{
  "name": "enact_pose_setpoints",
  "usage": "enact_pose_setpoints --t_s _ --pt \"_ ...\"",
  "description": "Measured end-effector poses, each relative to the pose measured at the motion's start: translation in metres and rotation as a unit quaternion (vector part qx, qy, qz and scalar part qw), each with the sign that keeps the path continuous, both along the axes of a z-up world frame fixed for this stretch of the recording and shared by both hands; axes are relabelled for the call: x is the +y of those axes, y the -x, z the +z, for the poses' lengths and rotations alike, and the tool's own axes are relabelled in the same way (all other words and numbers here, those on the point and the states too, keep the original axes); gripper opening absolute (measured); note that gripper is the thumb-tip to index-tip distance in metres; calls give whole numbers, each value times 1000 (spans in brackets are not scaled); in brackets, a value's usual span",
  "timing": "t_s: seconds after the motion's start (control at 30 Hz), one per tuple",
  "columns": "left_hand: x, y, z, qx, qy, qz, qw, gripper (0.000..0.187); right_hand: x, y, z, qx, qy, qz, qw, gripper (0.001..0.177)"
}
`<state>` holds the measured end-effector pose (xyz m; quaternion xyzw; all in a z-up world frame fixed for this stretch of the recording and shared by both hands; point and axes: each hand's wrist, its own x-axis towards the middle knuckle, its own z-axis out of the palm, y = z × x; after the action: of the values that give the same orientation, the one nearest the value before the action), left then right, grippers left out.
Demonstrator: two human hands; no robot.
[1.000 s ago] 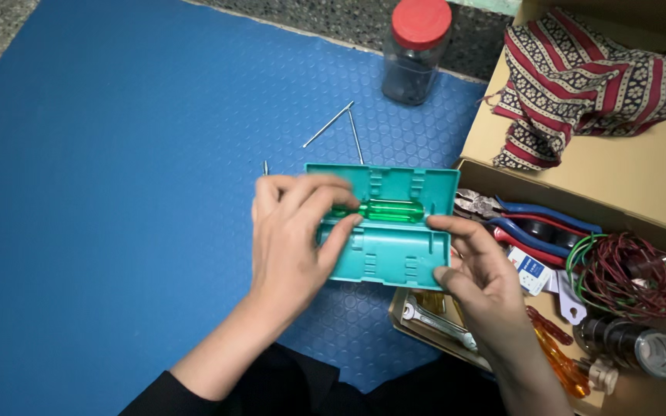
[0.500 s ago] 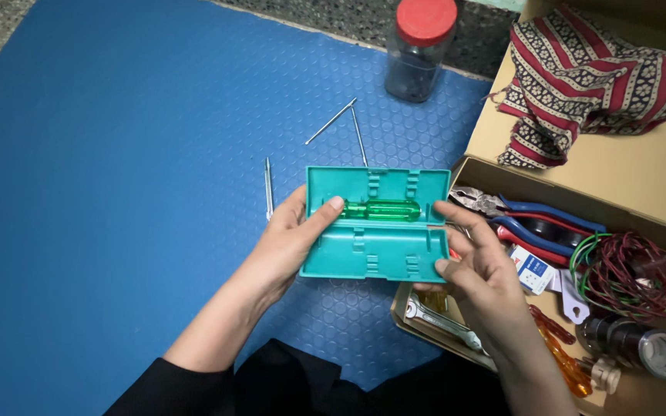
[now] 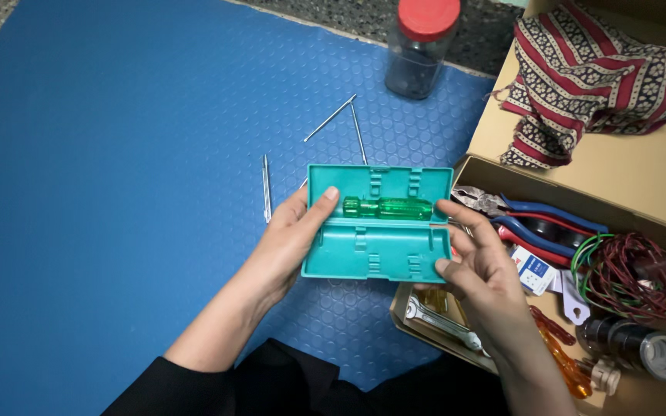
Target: The person sits on a blue mat and organizes small tools into a teal plastic case. They wipe the case with a patterned cloth, then place a green screwdriver and several metal bits into the case slots before closing it.
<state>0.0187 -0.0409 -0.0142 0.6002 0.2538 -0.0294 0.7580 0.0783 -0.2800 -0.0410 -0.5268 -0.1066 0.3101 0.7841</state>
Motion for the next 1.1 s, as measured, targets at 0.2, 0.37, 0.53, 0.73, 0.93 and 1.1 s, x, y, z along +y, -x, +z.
enact_pose_setpoints --t_s 0.2,0.37,0.53,0.73,0.93,1.1 --pt "0 -1 -1 10 -33 2 999 41 1 0 -3 -3 9 -2 1000 68" --pt "2 1 -2 -18 -45 -12 999 44 2 -2 -6 -20 -5 1 1000 68" --pt "2 1 -2 -32 -101 -31 994 50 2 0 -6 -41 13 -2 999 68" --pt "2 -1 -1 -17 -91 -9 996 45 4 1 -4 -54 33 7 998 69" --pt "4 3 -13 -23 -62 5 998 44 4 2 -5 -49 58 5 997 67" --pt "18 6 -51 0 -13 40 999 36 16 2 -16 -109 70 -7 992 59"
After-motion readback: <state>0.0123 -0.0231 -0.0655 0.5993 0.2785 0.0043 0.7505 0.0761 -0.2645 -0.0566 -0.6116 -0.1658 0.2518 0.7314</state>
